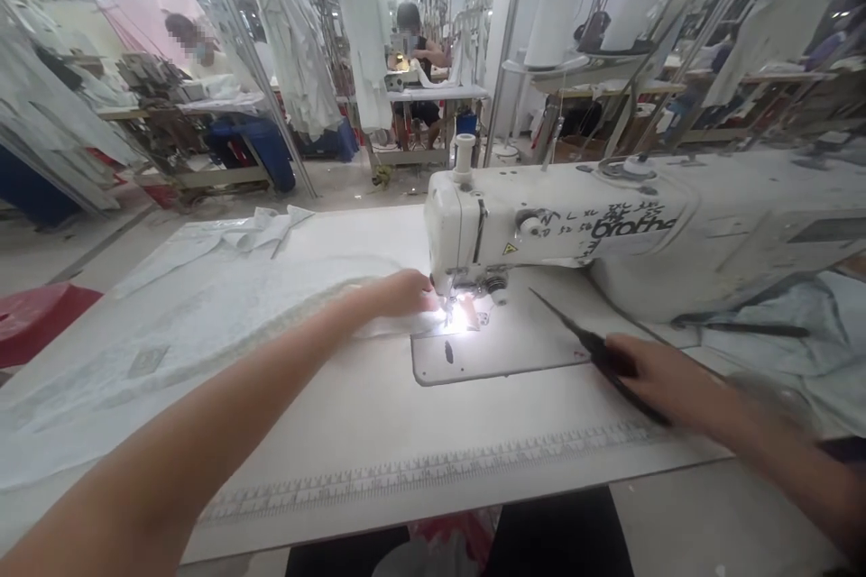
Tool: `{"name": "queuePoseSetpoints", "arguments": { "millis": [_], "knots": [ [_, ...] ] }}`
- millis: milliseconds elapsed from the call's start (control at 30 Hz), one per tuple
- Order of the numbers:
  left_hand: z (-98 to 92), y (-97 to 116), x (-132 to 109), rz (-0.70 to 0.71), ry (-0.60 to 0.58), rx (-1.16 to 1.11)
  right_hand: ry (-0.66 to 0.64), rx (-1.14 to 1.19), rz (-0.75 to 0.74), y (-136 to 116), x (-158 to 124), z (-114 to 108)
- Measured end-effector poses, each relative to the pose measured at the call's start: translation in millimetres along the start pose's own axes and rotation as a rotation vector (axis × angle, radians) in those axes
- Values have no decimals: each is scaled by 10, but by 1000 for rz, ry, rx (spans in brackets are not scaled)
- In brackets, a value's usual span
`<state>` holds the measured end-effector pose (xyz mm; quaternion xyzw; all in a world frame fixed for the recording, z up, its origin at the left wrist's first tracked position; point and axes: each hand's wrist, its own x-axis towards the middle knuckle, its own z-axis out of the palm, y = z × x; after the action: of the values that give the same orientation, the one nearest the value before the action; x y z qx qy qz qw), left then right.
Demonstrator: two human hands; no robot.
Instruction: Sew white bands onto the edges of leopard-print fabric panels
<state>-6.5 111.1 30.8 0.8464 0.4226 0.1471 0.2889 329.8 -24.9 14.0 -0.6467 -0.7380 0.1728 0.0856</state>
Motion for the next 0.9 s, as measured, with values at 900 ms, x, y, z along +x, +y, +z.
{"name": "queuePoseSetpoints", "arguments": {
  "millis": [900],
  "knots": [
    [253,1192,-1610,-393,-58,-724,-8,340,-125,-1376,-1005,508]
  ]
}}
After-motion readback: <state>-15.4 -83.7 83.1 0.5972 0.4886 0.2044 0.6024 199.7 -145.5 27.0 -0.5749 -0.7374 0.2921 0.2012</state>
